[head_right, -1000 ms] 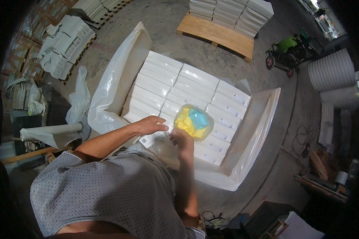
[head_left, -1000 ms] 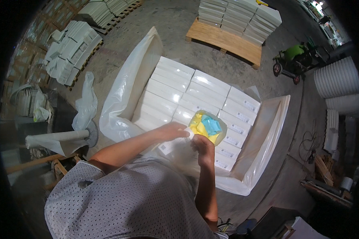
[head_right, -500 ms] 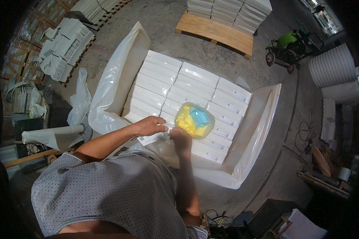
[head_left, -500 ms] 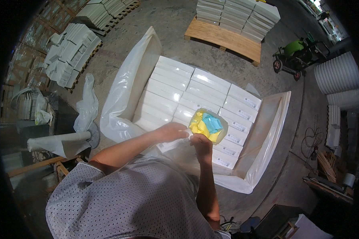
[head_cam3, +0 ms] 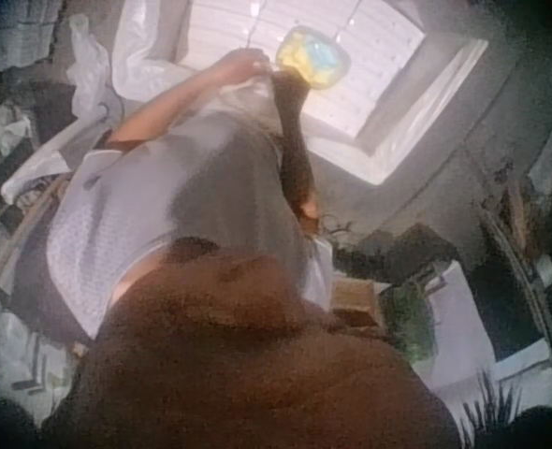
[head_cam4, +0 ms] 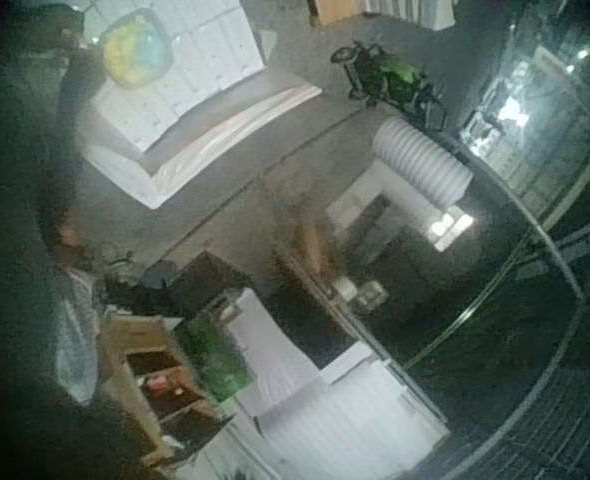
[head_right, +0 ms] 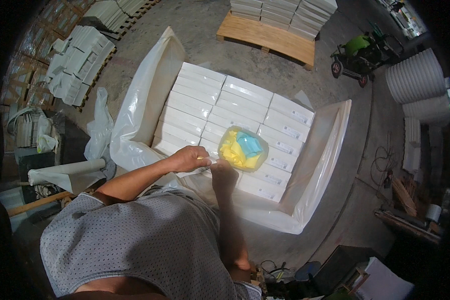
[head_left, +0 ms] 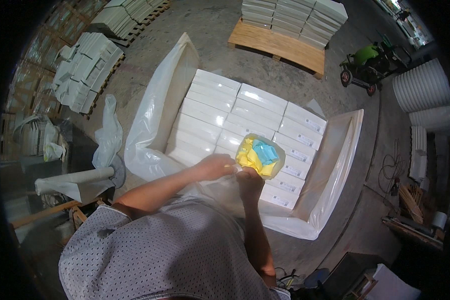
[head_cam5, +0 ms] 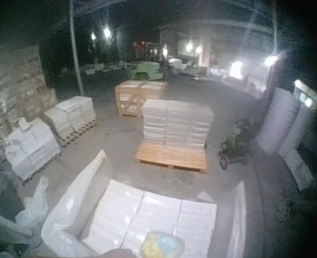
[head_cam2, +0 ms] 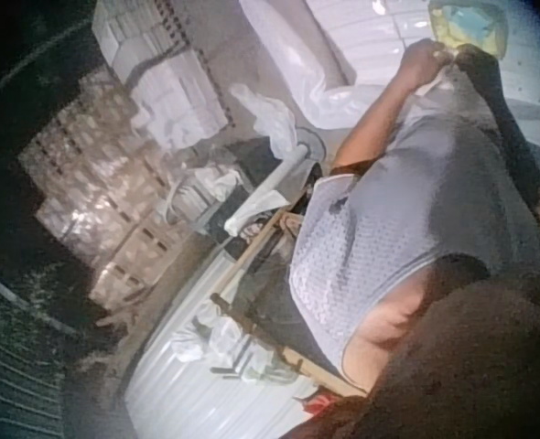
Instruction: The person repeatedly picks small white labels from a container and applies them to the top of white rectangular boxes arranged on a plastic-lined pallet. The person handles the labels and boxes by hand, placing each label on a different box in sequence.
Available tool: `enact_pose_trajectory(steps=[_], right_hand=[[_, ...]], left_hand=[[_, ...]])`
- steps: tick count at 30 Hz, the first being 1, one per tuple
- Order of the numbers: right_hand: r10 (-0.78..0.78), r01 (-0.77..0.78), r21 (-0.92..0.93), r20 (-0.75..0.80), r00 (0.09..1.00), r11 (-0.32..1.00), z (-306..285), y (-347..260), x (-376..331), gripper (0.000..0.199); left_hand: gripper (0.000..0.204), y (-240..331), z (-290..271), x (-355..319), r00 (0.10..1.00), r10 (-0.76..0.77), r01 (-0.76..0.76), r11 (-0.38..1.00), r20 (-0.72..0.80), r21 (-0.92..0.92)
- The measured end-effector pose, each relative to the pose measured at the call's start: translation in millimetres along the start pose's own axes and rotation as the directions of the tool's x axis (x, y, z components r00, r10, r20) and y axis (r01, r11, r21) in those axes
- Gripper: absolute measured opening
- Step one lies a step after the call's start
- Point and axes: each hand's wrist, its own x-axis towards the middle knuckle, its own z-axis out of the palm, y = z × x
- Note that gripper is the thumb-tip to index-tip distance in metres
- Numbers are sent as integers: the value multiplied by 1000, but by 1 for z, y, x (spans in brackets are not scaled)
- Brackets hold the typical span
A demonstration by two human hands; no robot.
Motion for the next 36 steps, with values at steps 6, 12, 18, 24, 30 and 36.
enact_pose_trajectory(steps=[6,12,18,24,30,36], right_hand=[[192,-299,617,236,953,728,-11,-2,2,16],[118,-68,418,-96,988,906,-5,-11,-3,17],[185,-190,259,46,982,947,-12,-9,2,19],[117,-147,311,113,987,939,-20,2,6,21],[112,-162,407,144,983,899,-27,9,8,31],[60,-74,260,64,996,963,-24,8,8,20]], left_hand=[[49,-6,-10,5,909,-395,409,786,131,-463],[63,-11,-5,7,898,-434,391,717,69,-577],[47,-2,6,4,957,-289,271,920,-23,-281],[31,-7,11,4,996,-80,73,979,-26,-190],[26,0,10,12,939,-269,334,549,216,-766],[24,10,22,28,917,-352,383,650,187,-657]])
